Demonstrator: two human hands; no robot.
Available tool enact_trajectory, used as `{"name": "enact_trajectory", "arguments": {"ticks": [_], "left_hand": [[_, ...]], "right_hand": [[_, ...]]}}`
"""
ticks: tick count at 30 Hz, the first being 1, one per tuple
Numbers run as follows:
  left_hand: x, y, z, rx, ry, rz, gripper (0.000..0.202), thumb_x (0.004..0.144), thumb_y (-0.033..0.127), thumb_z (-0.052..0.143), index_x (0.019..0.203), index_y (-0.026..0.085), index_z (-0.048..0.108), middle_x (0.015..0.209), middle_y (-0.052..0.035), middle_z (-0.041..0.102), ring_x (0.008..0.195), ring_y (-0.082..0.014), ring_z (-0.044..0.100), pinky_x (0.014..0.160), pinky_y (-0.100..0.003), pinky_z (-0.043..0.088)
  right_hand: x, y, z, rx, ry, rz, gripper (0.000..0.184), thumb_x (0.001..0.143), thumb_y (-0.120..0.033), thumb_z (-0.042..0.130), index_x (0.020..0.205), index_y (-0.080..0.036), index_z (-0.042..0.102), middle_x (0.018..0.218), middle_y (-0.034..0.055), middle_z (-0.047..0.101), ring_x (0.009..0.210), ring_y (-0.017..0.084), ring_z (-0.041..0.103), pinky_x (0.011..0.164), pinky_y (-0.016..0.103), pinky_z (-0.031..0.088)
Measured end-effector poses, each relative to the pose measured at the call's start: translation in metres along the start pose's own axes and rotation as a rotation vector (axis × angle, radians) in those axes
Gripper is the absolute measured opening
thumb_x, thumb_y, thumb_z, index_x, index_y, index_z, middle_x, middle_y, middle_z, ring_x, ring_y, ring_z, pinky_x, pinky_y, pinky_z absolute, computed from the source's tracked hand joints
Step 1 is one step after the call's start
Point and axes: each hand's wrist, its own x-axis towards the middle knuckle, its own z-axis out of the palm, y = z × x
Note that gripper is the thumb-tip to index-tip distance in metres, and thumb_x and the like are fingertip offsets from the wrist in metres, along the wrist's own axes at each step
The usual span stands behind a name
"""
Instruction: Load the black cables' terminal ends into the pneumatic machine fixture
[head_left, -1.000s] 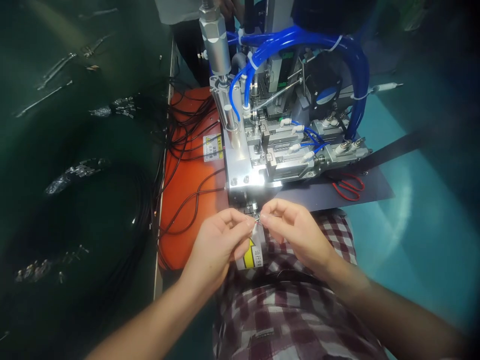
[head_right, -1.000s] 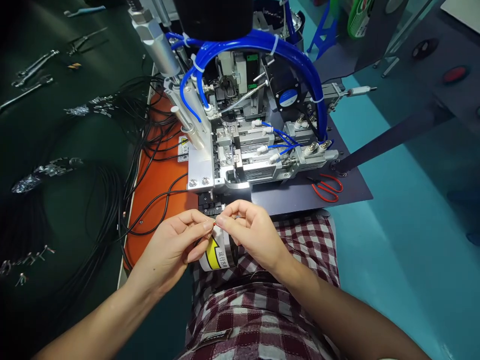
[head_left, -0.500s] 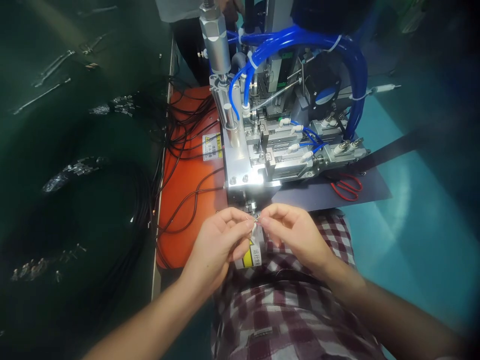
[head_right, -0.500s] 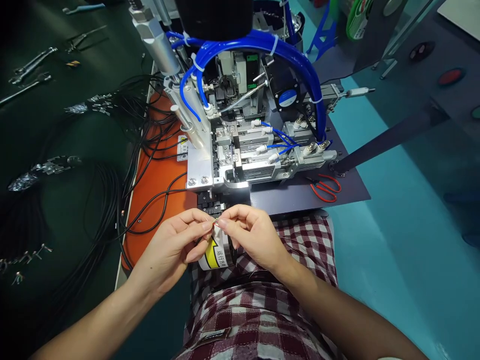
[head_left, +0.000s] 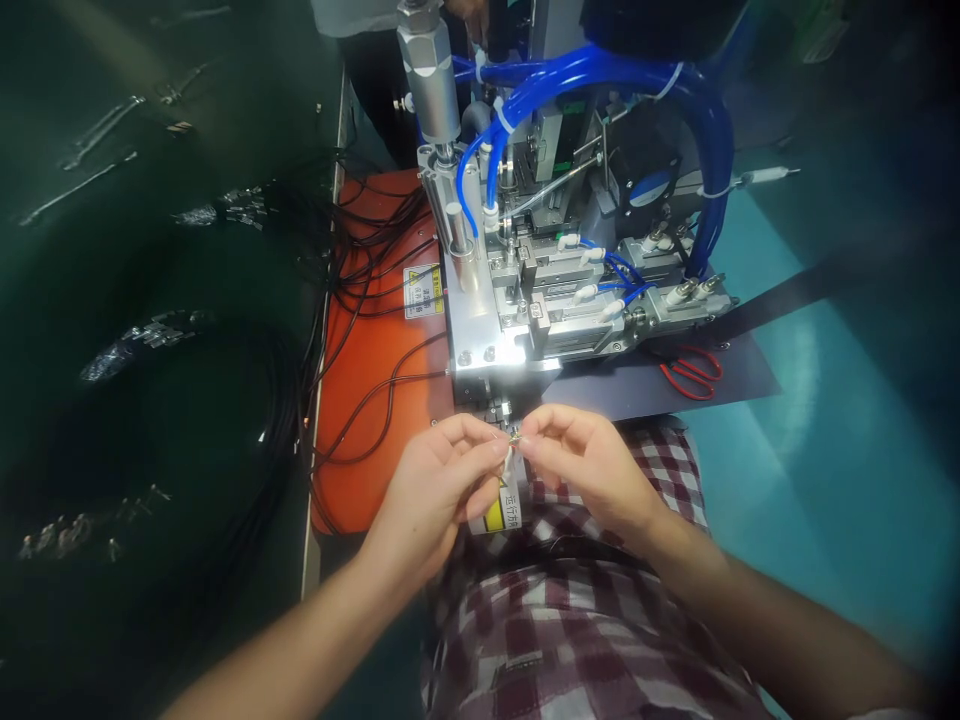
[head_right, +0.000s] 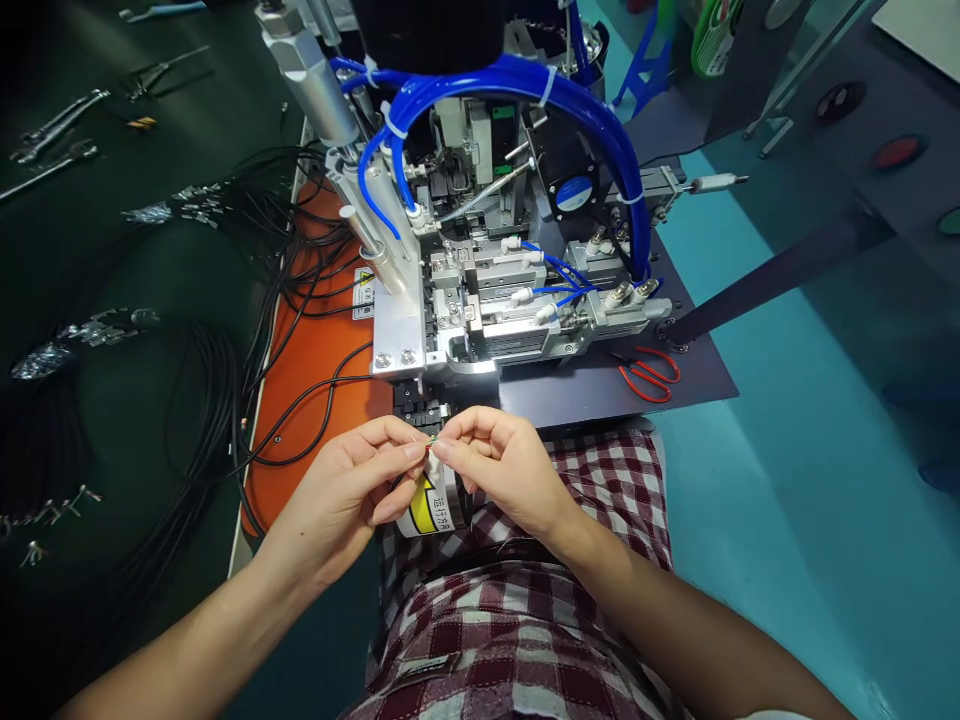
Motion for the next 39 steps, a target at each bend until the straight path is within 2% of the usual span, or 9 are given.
{"name": "enact_trajectory", "arguments": {"ticks": [9,13,17,25,32,39], "left_hand": [[0.0016,-0.0011,-0.0041,-0.018,-0.061,-0.002,0.016,0.078,0.024,0.068,0.073,0.015,0.055,0.047,0.0077,0.045,0.037,-0.0020,0.030,0.043,-0.021,0.016],[0.0028,-0.0012,-0.0053,-0.029,-0.083,-0.020,0.015,0.079,0.023,0.067,0.073,0.014,0.055,0.049,0.0072,0.046,0.036,-0.0012,0.030,0.042,-0.021,0.016],[0.0025,-0.0019,-0.0046,-0.039,-0.086,-0.025,0.014,0.079,0.022,0.067,0.073,0.013,0.056,0.052,0.0066,0.049,0.035,-0.0001,0.032,0.041,-0.019,0.018],[0.0004,-0.0029,-0.0031,-0.010,-0.084,-0.024,0.014,0.078,0.021,0.067,0.074,0.013,0.057,0.056,0.0039,0.056,0.034,0.0005,0.034,0.039,-0.016,0.021],[-0.0004,-0.0023,-0.0023,0.009,-0.089,0.000,0.011,0.082,0.021,0.062,0.082,0.014,0.054,0.056,0.0016,0.060,0.034,-0.0006,0.035,0.038,-0.015,0.018],[-0.0012,-0.0028,-0.0030,0.065,-0.117,0.030,0.010,0.085,0.021,0.061,0.085,0.015,0.052,0.057,0.0025,0.060,0.035,0.0002,0.035,0.038,-0.012,0.024]], "right_hand": [[0.0029,0.0014,-0.0062,0.154,-0.134,0.118,0.024,0.074,-0.036,0.075,0.074,-0.015,0.064,0.052,-0.0077,0.047,0.045,0.004,0.034,0.045,0.020,0.027],[0.0032,0.0023,-0.0072,0.172,-0.159,0.125,0.022,0.075,-0.034,0.074,0.075,-0.015,0.063,0.049,-0.0088,0.044,0.044,0.004,0.032,0.045,0.019,0.025],[0.0036,0.0052,-0.0080,0.179,-0.149,0.105,0.022,0.074,-0.032,0.075,0.073,-0.015,0.063,0.050,-0.0088,0.044,0.044,0.004,0.033,0.044,0.019,0.024],[0.0040,0.0072,-0.0092,0.118,-0.112,0.094,0.024,0.067,-0.030,0.080,0.073,-0.016,0.062,0.056,-0.0062,0.055,0.044,0.004,0.041,0.042,0.018,0.029],[0.0025,0.0075,-0.0076,0.140,-0.092,0.086,0.021,0.069,-0.029,0.079,0.074,-0.016,0.064,0.059,-0.0058,0.057,0.045,0.003,0.043,0.044,0.017,0.032],[-0.0007,0.0001,-0.0067,0.077,-0.075,0.040,0.016,0.072,-0.026,0.076,0.073,-0.014,0.065,0.061,-0.0050,0.059,0.046,0.004,0.048,0.045,0.017,0.036]]}}
